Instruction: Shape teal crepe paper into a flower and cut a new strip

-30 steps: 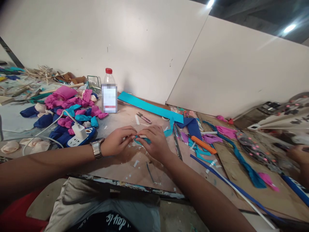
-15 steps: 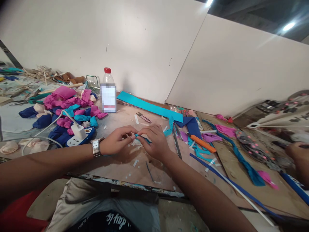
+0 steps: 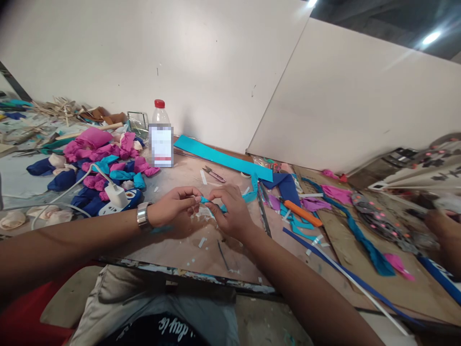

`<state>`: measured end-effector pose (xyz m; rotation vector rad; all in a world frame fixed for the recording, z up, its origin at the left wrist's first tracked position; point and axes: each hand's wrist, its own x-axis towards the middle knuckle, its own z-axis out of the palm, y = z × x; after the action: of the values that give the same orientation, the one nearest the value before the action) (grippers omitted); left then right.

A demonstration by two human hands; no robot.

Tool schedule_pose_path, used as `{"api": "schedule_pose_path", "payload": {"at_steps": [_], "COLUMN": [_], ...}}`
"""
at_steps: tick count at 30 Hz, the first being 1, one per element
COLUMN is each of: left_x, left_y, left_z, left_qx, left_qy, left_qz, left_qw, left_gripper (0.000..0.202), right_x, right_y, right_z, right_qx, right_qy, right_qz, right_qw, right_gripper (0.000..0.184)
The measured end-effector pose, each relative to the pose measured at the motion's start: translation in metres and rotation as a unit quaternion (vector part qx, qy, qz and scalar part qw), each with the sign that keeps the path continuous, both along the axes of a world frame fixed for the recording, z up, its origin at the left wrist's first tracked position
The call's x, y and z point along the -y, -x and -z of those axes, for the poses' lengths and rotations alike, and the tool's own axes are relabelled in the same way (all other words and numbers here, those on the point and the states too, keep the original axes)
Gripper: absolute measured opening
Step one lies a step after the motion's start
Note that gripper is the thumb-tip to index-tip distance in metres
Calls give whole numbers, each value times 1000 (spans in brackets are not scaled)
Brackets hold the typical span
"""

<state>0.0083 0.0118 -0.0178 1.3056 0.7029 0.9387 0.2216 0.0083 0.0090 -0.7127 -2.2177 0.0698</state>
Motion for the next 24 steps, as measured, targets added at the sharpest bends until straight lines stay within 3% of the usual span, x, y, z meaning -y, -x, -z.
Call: {"api": "schedule_pose_path", "payload": {"at_steps": [7,12,15,24], "left_x": [-2,1,3,1], "left_y": [0,2,3,4], "left_z": [5,5,1,4], "left_qx": [-29,-75,-90,-84], "left_qy": [-15,-151,-214,-216], "left_qz": [-10,-84,-81,-56], "left_qw": [999,982,969,971], "left_gripper": [43,34,27,28], "right_x": [-2,-3,-3,-6], "right_y": [0,1,2,2], "right_z": [3,3,2,3], "right_qx": [0,7,8,10], "right_qy": [11,26,20,-15], "right_qz": [7,13,12,-15], "right_qw": [1000,1000,1000,1000], "right_gripper": [6,7,7,7]}}
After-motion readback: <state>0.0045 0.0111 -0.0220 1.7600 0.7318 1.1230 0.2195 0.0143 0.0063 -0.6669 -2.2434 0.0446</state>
